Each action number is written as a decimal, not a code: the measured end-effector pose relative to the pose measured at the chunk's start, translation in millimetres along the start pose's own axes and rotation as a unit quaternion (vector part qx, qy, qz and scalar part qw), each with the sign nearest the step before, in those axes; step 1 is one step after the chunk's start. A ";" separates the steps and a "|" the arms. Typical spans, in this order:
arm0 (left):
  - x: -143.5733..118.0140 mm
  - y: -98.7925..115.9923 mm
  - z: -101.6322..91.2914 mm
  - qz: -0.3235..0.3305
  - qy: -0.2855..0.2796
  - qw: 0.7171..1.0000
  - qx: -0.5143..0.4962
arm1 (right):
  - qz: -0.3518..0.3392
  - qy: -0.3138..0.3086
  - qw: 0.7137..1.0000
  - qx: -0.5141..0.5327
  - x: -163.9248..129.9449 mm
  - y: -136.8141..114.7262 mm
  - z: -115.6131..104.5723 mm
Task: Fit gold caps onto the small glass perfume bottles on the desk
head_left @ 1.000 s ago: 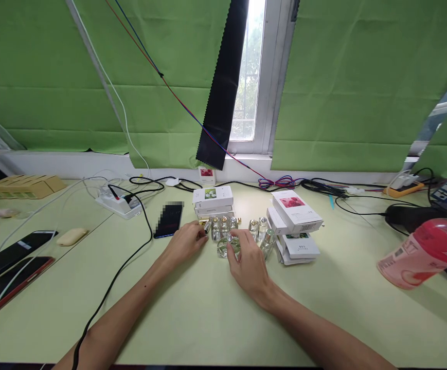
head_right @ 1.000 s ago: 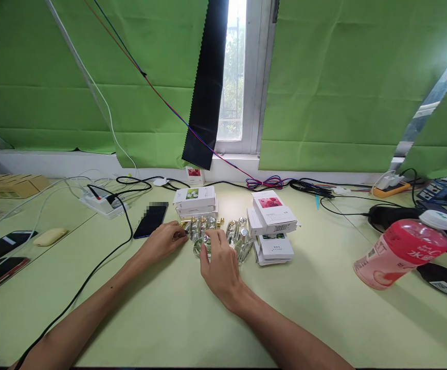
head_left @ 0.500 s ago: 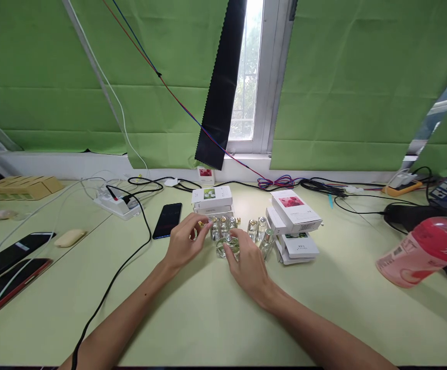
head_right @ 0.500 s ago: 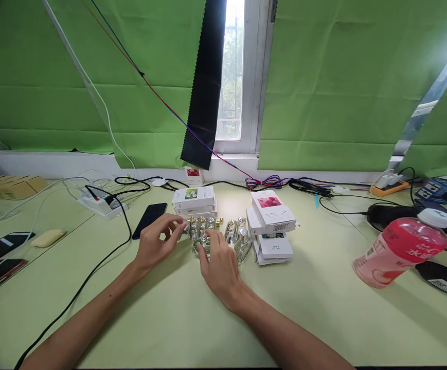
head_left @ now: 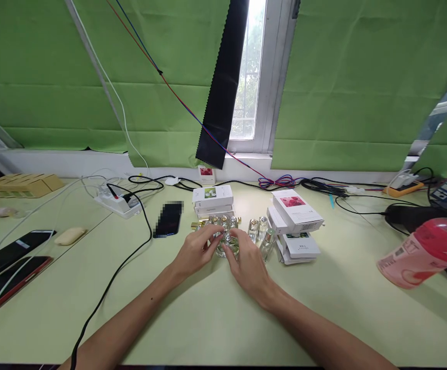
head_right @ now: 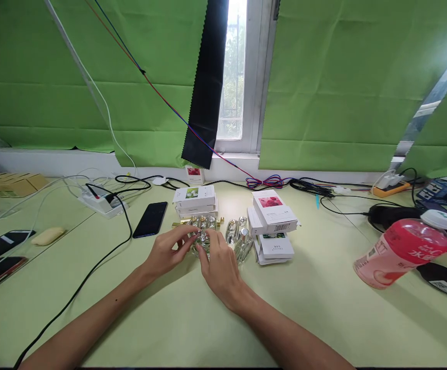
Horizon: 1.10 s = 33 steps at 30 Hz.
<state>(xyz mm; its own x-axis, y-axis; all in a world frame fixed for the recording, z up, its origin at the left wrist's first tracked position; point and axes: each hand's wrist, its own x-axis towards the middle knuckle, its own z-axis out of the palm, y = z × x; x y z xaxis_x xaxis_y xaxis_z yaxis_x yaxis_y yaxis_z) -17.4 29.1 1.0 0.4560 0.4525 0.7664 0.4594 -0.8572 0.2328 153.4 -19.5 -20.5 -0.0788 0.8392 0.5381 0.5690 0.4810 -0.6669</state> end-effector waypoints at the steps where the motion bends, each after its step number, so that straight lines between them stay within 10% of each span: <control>1: 0.1 0.3 0.3 0.003 -0.002 1.000 -0.003 | -0.002 0.000 1.000 0.000 0.1 0.0 0.1; 33: -0.5 1.1 -1.3 0.021 -0.056 0.997 -0.040 | -0.014 -0.004 1.000 0.004 1.6 -2.4 -1.5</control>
<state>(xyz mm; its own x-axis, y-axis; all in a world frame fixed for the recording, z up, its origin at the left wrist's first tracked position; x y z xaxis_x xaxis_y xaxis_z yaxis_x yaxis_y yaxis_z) -18.1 27.6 1.6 0.5573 0.4364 0.7064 0.3784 -0.8907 0.2518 153.2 -19.7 -17.3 -0.1016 0.8271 0.5527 0.5606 0.5066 -0.6551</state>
